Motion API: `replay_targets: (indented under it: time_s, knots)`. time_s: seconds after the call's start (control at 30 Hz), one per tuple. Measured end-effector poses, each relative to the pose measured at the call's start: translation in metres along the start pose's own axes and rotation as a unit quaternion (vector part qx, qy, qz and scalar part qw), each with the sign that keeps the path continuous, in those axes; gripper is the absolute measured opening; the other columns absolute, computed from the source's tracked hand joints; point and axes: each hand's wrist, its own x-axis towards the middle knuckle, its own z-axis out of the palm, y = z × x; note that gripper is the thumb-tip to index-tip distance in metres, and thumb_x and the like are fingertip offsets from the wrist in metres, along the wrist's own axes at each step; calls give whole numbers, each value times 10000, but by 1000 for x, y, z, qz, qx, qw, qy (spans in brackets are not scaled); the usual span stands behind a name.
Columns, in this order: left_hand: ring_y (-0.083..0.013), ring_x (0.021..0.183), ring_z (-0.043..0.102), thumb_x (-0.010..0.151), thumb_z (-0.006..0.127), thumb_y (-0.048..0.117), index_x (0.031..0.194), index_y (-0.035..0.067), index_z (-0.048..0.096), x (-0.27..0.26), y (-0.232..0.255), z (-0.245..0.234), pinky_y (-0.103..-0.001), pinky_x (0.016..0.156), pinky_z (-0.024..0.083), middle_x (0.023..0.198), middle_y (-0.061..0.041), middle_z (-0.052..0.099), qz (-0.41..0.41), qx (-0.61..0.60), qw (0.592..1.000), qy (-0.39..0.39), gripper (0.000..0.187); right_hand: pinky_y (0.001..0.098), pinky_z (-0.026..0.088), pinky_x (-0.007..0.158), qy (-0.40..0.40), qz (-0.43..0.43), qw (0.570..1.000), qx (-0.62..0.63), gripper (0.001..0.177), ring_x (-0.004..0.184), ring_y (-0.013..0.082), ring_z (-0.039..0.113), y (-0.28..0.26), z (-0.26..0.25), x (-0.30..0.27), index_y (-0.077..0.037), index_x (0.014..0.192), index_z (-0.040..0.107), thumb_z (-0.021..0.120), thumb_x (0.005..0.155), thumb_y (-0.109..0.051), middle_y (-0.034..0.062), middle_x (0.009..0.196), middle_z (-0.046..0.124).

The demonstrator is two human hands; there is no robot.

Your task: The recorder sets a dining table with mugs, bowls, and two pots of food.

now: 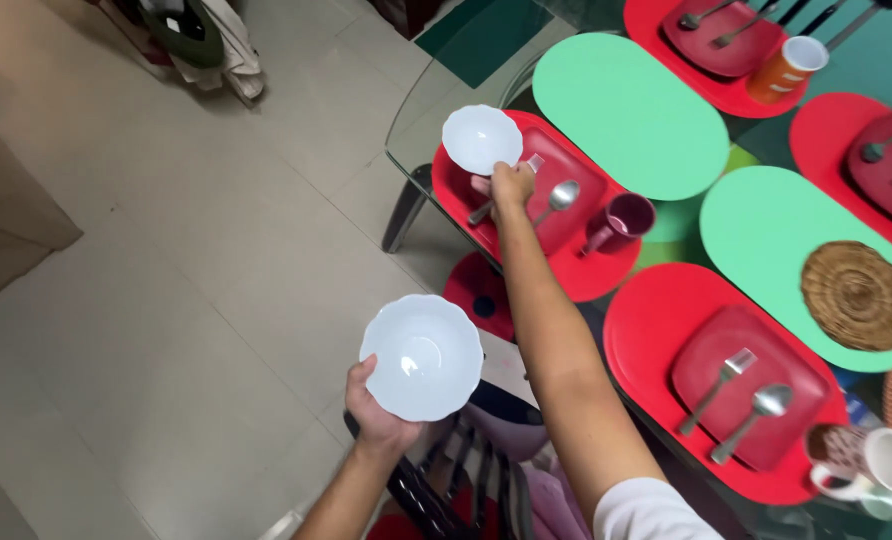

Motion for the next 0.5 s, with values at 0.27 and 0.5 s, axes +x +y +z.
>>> replay_targets:
  time_s: [0.27,0.5]
  knots:
    - [-374,1199,608,838,477,507,1439,11,477,36,36,-19,-527,983,497,1326,-202,617,-13,-5,998,67,779,398,648,539,67,26,997,-26,250,659,379,780,35,64,47,184,1083,506,498,872,50,297,1007,696]
    - [-404,1180,608,814,521,509,1453,2,455,55,63,-35,-553,944,505,1323,-232,602,-55,-16,997,60,819,352,613,550,122,30,976,-180,313,622,298,779,54,61,67,187,1061,613,598,951,-105,215,832,757]
